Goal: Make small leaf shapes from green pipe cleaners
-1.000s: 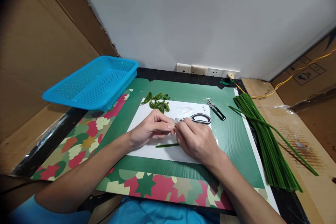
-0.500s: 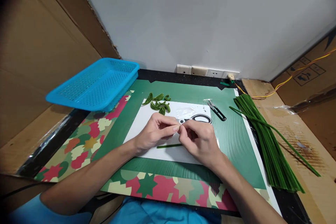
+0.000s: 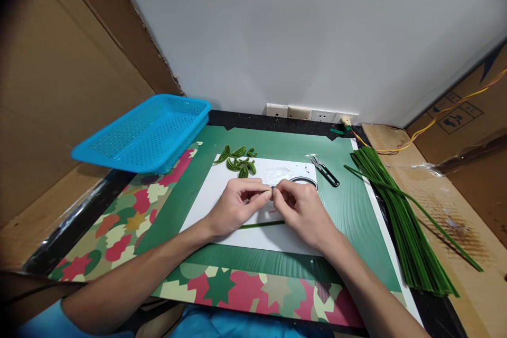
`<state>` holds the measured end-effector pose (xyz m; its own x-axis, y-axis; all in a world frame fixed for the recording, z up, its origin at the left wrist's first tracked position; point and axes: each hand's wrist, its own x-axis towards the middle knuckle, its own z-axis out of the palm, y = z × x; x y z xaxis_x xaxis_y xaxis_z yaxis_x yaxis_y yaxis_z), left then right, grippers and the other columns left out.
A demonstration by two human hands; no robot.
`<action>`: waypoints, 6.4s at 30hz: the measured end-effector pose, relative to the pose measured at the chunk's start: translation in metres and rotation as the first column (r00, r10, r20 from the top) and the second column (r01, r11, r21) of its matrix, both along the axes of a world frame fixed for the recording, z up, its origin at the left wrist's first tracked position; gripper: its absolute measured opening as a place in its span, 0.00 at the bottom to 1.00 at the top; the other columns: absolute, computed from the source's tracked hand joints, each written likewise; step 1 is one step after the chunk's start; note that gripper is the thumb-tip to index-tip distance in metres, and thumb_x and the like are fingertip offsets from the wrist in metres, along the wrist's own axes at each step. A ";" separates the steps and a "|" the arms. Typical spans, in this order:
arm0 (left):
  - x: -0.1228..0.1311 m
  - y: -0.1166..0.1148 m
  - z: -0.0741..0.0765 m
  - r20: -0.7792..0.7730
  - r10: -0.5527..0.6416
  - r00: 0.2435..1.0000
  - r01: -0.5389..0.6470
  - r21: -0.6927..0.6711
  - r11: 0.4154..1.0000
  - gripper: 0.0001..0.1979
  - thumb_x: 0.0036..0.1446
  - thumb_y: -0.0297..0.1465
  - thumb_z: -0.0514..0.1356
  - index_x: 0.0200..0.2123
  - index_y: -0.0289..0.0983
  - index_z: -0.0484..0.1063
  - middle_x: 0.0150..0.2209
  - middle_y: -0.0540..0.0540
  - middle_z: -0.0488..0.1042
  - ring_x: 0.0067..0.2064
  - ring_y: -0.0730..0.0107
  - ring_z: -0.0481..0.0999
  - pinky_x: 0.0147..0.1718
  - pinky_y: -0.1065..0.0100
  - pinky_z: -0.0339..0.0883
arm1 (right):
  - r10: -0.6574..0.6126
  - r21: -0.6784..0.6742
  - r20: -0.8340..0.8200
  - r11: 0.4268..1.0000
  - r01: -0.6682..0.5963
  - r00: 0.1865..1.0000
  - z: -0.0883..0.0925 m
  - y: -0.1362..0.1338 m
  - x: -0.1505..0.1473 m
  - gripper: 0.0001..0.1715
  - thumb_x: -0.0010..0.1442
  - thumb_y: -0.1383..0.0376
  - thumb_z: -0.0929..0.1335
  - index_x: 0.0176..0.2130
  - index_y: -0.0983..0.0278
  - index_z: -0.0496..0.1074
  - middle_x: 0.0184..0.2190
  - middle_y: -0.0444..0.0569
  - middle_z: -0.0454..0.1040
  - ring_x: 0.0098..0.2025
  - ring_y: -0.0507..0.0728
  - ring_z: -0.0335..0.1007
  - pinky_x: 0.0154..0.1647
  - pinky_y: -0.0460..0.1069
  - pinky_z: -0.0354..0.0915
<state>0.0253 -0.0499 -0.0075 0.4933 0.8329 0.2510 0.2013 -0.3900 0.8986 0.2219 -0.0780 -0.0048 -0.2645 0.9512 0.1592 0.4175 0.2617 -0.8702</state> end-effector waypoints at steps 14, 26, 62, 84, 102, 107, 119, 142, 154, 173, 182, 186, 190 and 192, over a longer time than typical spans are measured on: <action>-0.004 0.004 -0.008 0.113 0.068 0.991 -0.111 0.431 0.896 0.10 0.67 0.25 0.64 0.49 0.34 0.83 0.32 0.49 0.71 0.31 0.75 0.70 0.29 0.72 0.63 | -0.113 0.506 0.056 0.860 0.069 0.992 -0.010 -0.006 0.003 0.09 0.69 0.68 0.70 0.50 0.62 0.73 0.22 0.35 0.63 0.19 0.47 0.57 0.21 0.44 0.56; -0.002 0.002 -0.001 0.022 -0.044 0.999 0.041 0.132 0.990 0.12 0.72 0.34 0.58 0.42 0.33 0.80 0.32 0.48 0.72 0.33 0.71 0.68 0.34 0.68 0.62 | -0.224 0.635 0.113 0.766 0.104 0.968 -0.009 -0.005 0.003 0.04 0.66 0.71 0.71 0.41 0.63 0.72 0.19 0.34 0.63 0.17 0.46 0.57 0.20 0.43 0.56; 0.000 -0.001 0.003 -0.042 -0.115 0.993 0.118 0.077 0.990 0.14 0.72 0.32 0.55 0.33 0.35 0.73 0.30 0.49 0.68 0.32 0.72 0.65 0.33 0.68 0.60 | -0.065 0.180 -0.131 0.980 0.089 0.989 -0.007 -0.009 -0.011 0.18 0.69 0.65 0.65 0.26 0.62 0.68 0.19 0.38 0.61 0.21 0.48 0.53 0.22 0.46 0.52; -0.001 -0.001 -0.009 -0.219 -0.086 0.972 0.137 0.227 0.964 0.16 0.75 0.31 0.50 0.31 0.38 0.63 0.30 0.50 0.65 0.31 0.71 0.64 0.33 0.67 0.58 | -0.160 0.432 0.171 0.899 0.072 0.972 -0.018 -0.004 -0.008 0.16 0.69 0.69 0.64 0.28 0.60 0.61 0.20 0.37 0.58 0.20 0.48 0.52 0.24 0.45 0.53; -0.005 0.004 -0.004 -0.071 -0.172 0.983 0.181 0.157 0.971 0.14 0.74 0.37 0.56 0.36 0.37 0.71 0.31 0.50 0.69 0.33 0.70 0.67 0.34 0.69 0.60 | -0.045 0.383 0.130 0.924 -0.008 0.991 -0.015 -0.003 -0.004 0.10 0.73 0.68 0.61 0.36 0.60 0.64 0.24 0.39 0.62 0.24 0.50 0.57 0.28 0.46 0.55; -0.005 0.002 -0.001 -0.013 -0.167 0.986 0.167 0.002 0.986 0.16 0.72 0.42 0.58 0.36 0.36 0.72 0.31 0.49 0.71 0.33 0.71 0.67 0.35 0.69 0.61 | 0.020 0.375 0.119 0.925 -0.063 0.993 -0.016 -0.004 -0.001 0.09 0.74 0.68 0.60 0.40 0.61 0.66 0.26 0.39 0.63 0.25 0.51 0.59 0.29 0.47 0.55; -0.001 -0.005 0.004 0.056 -0.175 0.983 0.181 -0.129 0.975 0.16 0.72 0.38 0.59 0.32 0.35 0.71 0.24 0.54 0.64 0.26 0.76 0.61 0.29 0.72 0.58 | 0.021 0.564 0.070 0.824 -0.057 0.997 -0.020 -0.003 0.000 0.09 0.73 0.70 0.63 0.38 0.62 0.68 0.26 0.40 0.66 0.25 0.50 0.59 0.28 0.45 0.55; 0.005 -0.005 0.010 0.331 -0.081 0.940 0.254 -0.519 0.816 0.13 0.64 0.39 0.68 0.39 0.35 0.72 0.24 0.55 0.66 0.20 0.83 0.61 0.17 0.78 0.53 | -0.231 0.740 0.198 0.672 0.009 0.953 -0.018 0.001 0.006 0.10 0.71 0.73 0.64 0.49 0.67 0.73 0.25 0.44 0.77 0.23 0.51 0.70 0.27 0.47 0.60; 0.003 -0.003 0.013 0.271 -0.082 0.959 0.237 -0.612 0.754 0.17 0.62 0.42 0.68 0.34 0.33 0.76 0.22 0.54 0.67 0.19 0.83 0.59 0.16 0.78 0.51 | -0.253 0.725 0.290 0.688 -0.039 0.923 -0.022 0.002 0.011 0.12 0.72 0.73 0.65 0.49 0.65 0.77 0.23 0.42 0.73 0.22 0.50 0.64 0.27 0.47 0.55; 0.005 -0.008 0.007 -0.006 -0.055 0.998 0.051 -0.292 0.955 0.18 0.68 0.43 0.61 0.33 0.35 0.73 0.27 0.52 0.67 0.27 0.75 0.63 0.27 0.72 0.58 | -0.271 0.749 0.237 0.663 0.003 0.933 -0.015 -0.001 0.005 0.11 0.67 0.73 0.66 0.34 0.64 0.74 0.23 0.43 0.66 0.24 0.51 0.59 0.25 0.47 0.54; 0.003 -0.007 0.011 -0.048 -0.107 0.993 0.095 -0.205 0.974 0.22 0.72 0.42 0.58 0.27 0.35 0.74 0.18 0.53 0.63 0.23 0.73 0.63 0.26 0.70 0.58 | -0.247 0.760 0.226 0.649 -0.012 0.942 -0.016 -0.001 0.006 0.11 0.67 0.75 0.66 0.34 0.64 0.74 0.23 0.42 0.64 0.24 0.51 0.57 0.25 0.47 0.54; 0.003 -0.009 0.015 -0.042 -0.120 0.992 0.109 -0.194 0.975 0.22 0.73 0.41 0.57 0.27 0.36 0.74 0.19 0.52 0.65 0.22 0.73 0.64 0.27 0.70 0.60 | -0.245 0.763 0.210 0.647 -0.002 0.947 -0.014 -0.001 0.005 0.11 0.68 0.74 0.66 0.35 0.63 0.73 0.22 0.42 0.64 0.23 0.51 0.57 0.24 0.47 0.55; 0.004 -0.011 0.016 -0.025 -0.110 0.994 0.103 -0.206 0.973 0.22 0.72 0.40 0.58 0.26 0.35 0.74 0.19 0.52 0.66 0.23 0.75 0.65 0.27 0.71 0.60 | -0.232 0.753 0.174 0.658 0.023 0.957 -0.011 -0.002 0.004 0.11 0.68 0.75 0.66 0.35 0.63 0.74 0.22 0.42 0.66 0.23 0.51 0.59 0.24 0.47 0.56; 0.005 -0.011 0.015 0.010 -0.089 0.996 0.089 -0.259 0.962 0.22 0.70 0.41 0.60 0.26 0.34 0.74 0.21 0.52 0.67 0.22 0.77 0.64 0.25 0.72 0.60 | -0.231 0.753 0.169 0.658 0.025 0.958 -0.011 -0.002 0.004 0.10 0.68 0.75 0.66 0.36 0.63 0.74 0.23 0.43 0.67 0.23 0.51 0.60 0.24 0.47 0.56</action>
